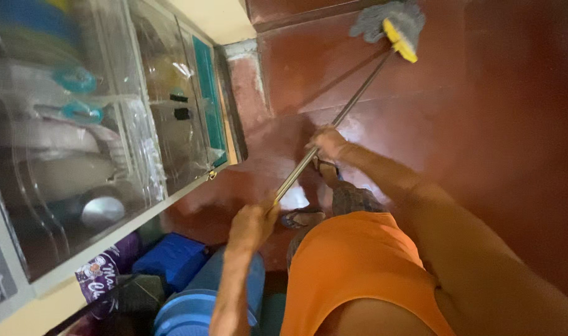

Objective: The person mops a reddish-brown tiled floor using a long-handled mop with a yellow and grey head. They move the mop back and forth across the floor, navigating around a pink-covered table with stacked plastic chairs, a green mat, and a glass display cabinet. The person continues mopping different sections of the room, including near a doorway and under the table.

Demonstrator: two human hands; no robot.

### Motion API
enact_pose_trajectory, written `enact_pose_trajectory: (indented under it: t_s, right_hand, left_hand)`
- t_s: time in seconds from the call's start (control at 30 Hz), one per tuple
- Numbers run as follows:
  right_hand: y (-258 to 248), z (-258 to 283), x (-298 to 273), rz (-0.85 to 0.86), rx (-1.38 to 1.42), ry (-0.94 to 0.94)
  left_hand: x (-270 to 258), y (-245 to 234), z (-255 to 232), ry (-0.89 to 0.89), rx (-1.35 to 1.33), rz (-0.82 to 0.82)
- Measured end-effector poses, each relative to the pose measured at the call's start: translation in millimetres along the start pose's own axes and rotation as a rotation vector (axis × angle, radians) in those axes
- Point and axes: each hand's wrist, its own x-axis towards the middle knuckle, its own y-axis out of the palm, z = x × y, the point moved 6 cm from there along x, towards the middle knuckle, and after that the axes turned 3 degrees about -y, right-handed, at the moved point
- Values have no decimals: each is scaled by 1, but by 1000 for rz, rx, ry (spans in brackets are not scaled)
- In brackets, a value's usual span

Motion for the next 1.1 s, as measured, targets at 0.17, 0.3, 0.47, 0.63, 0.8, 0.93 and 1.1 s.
enact_pose_trajectory:
  t_s: [0.17, 0.3, 0.47, 0.63, 0.8, 0.93, 1.1]
  right_hand:
    - [-21, -57, -20, 174, -206, 4]
    - [-9, -53, -19, 291, -228, 85]
    - [29, -7, -24, 340, -258, 21]
    - [85, 92, 14, 467, -238, 1]
    - [151, 237, 49, 511, -106, -143]
    - [163, 345, 81, 491, 96, -225]
    - [148, 400, 108, 434, 89, -213]
  left_hand:
    - [35, 14, -33, 85, -52, -15]
    - [29, 36, -21, 109, 44, -52]
    - [-22, 60, 18, 80, 28, -46]
    - [-102, 36, 98, -85, -18, -110]
    - [-202, 18, 192, -269, -16, -66]
    - [-272, -2, 259, -399, 79, -55]
    - [-301, -37, 309, -188, -98, -226]
